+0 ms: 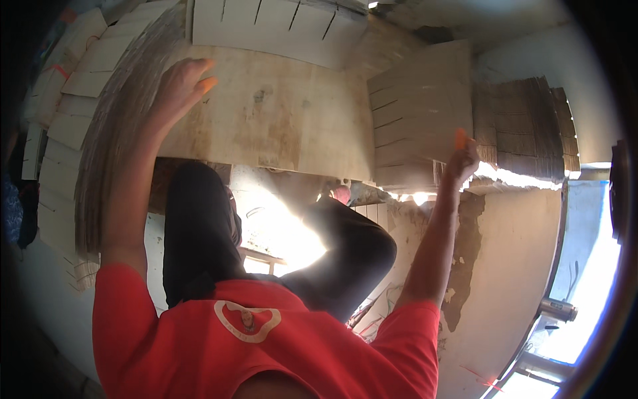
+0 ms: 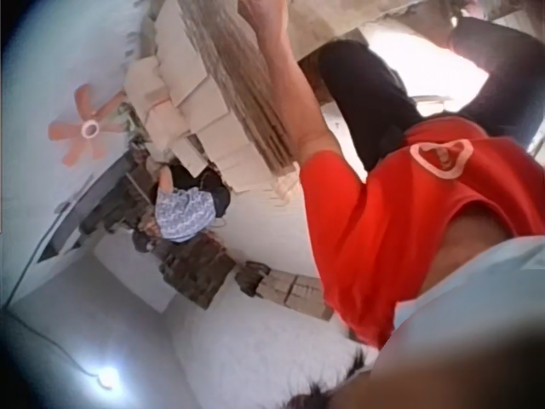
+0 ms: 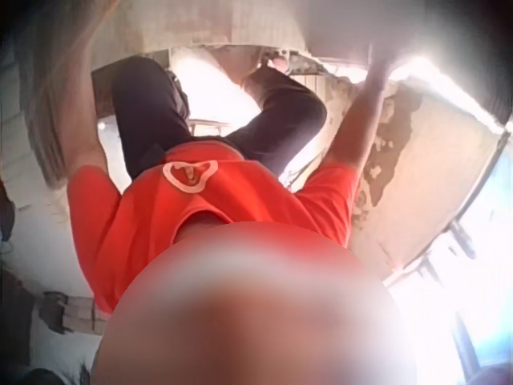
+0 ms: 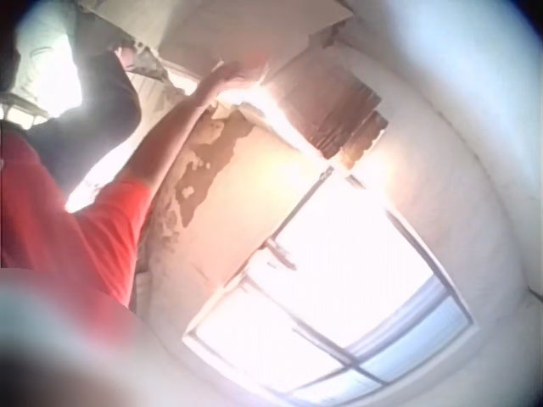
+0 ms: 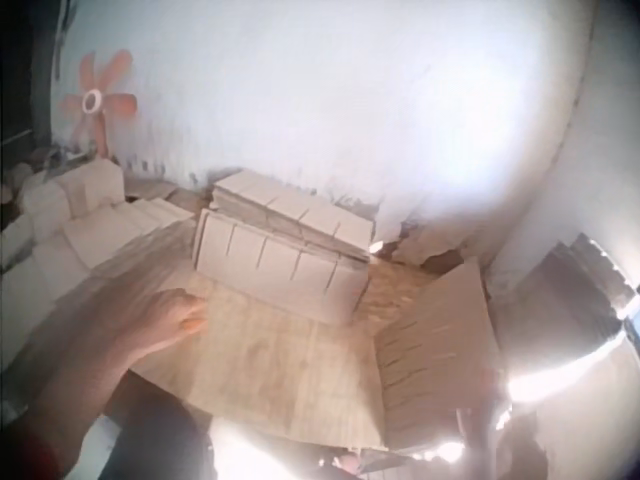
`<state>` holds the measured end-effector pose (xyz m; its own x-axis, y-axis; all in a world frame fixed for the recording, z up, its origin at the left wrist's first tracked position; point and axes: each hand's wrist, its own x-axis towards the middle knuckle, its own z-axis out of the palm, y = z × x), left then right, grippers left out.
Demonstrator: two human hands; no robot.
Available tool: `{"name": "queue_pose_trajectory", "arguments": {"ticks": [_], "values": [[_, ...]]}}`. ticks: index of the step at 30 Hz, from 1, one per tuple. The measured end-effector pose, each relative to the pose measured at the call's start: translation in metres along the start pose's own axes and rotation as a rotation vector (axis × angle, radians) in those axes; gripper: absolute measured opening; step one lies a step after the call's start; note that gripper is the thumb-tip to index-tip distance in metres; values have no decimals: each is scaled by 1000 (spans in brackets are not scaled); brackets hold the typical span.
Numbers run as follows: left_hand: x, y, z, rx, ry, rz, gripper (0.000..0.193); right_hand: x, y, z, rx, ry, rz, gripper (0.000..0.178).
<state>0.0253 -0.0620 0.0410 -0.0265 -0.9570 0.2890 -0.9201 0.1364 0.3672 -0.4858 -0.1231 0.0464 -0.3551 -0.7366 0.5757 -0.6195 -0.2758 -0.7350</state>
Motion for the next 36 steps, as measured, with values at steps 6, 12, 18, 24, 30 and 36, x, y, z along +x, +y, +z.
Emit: {"name": "queue_pose_trajectory", "arguments": {"ticks": [6,12,18,24,30,36], "values": [[89,-8,63,-155,194,172,36,1,-94,21,364,143,-10,14],[189,-3,119,50,276,446,50,-24,-128,82,207,103,105,20],[240,22,155,155,106,379,53,-24,-104,106,231,116,119,26],[257,23,175,308,168,376,49,-21,-96,114,168,101,84,22],[277,1,178,294,151,373,31,-24,-95,117,232,88,94,22],[233,43,128,116,-251,269,23,-31,-93,115,258,69,14,24]]}}
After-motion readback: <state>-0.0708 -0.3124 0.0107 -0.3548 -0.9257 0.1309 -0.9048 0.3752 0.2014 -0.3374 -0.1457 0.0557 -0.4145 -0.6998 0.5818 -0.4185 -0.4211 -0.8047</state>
